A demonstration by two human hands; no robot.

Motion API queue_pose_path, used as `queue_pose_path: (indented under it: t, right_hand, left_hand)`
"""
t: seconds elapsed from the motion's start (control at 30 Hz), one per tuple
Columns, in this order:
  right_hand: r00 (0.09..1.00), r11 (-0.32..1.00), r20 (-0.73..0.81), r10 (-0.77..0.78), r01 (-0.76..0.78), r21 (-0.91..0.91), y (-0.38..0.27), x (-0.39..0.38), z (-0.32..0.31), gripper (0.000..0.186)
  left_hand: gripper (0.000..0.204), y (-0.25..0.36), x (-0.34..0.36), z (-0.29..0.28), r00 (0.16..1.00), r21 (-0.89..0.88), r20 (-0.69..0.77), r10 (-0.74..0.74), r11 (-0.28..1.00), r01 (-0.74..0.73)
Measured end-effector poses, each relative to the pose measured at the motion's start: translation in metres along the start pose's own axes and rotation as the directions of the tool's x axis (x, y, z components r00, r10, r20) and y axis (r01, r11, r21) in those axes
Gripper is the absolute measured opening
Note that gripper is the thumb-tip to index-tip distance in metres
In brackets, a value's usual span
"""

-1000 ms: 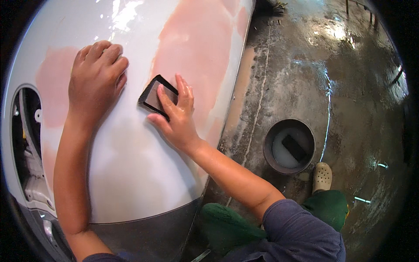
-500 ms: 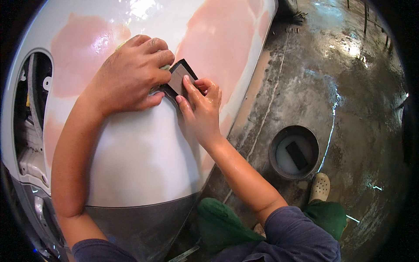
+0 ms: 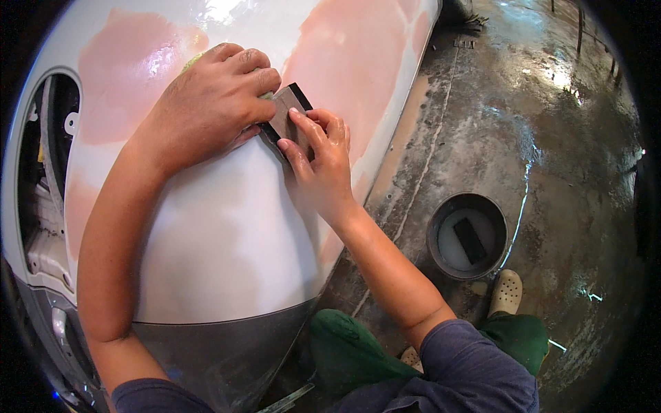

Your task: The person sands a pink primer patch on the white hood of a car using a sanding block and a cloth. They repeatedly dip the sanding block and cloth into a bucket of water and wipe the surface while sitting on a small stool.

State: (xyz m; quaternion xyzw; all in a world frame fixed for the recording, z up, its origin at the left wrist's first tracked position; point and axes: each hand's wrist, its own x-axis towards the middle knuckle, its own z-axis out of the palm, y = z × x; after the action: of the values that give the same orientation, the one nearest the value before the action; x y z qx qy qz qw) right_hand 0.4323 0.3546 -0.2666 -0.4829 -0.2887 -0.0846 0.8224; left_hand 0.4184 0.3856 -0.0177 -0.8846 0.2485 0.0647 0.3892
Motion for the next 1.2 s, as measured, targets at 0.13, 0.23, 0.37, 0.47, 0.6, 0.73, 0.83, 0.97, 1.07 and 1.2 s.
queue_pose_path:
  t: [0.13,0.23,0.37,0.47,0.6,0.73,0.83,0.97,1.07,1.2]
  right_hand:
    - [0.994,0.992,-0.063,-0.090,0.083,-0.099,0.003,-0.001,0.009,0.058]
    - [0.994,0.997,-0.073,-0.083,0.083,-0.003,-0.003,0.001,0.012,0.068]
    - [0.998,0.998,-0.056,-0.019,0.016,-0.063,-0.007,-0.002,0.015,0.062]
    - [0.997,0.998,-0.077,-0.031,0.026,-0.059,-0.003,-0.002,0.016,0.054]
    - [0.990,0.993,-0.096,-0.101,0.095,-0.068,-0.002,-0.002,0.015,0.052]
    - [0.978,0.979,-0.067,-0.198,0.193,-0.065,0.028,0.037,0.008,0.050]
    - [0.960,0.984,-0.222,-0.173,0.160,-0.076,0.059,0.118,0.003,0.045]
    - [0.968,0.990,-0.208,-0.138,0.133,-0.037,0.034,0.071,0.015,0.047]
    - [0.975,0.985,-0.139,-0.173,0.171,-0.025,0.007,0.012,0.019,0.049]
    - [0.972,0.991,-0.198,-0.130,0.125,-0.041,0.027,0.096,0.011,0.047]
  left_hand:
    - [0.033,-0.004,0.004,-0.003,0.999,0.003,0.031,-0.017,1.000,0.017]
    - [0.039,-0.008,0.004,-0.011,0.998,-0.048,0.068,-0.017,0.999,0.021]
    - [0.034,-0.008,0.006,-0.018,0.989,0.050,0.032,-0.145,0.988,0.143]
    - [0.023,-0.017,0.002,-0.023,0.957,0.280,-0.071,-0.283,0.915,0.291]
    - [0.035,-0.030,-0.005,-0.027,0.931,0.432,-0.139,-0.339,0.825,0.365]
    - [0.046,-0.020,0.004,-0.031,0.913,0.430,-0.004,-0.407,0.824,0.369]
    - [0.036,-0.026,0.000,-0.025,0.924,0.436,-0.024,-0.381,0.828,0.352]
    - [0.025,-0.032,0.004,-0.028,0.938,0.406,-0.015,-0.347,0.855,0.323]
    - [0.022,-0.028,0.010,-0.028,0.944,0.400,-0.015,-0.331,0.863,0.309]
    - [0.018,-0.030,0.016,-0.030,0.956,0.388,-0.024,-0.293,0.878,0.279]
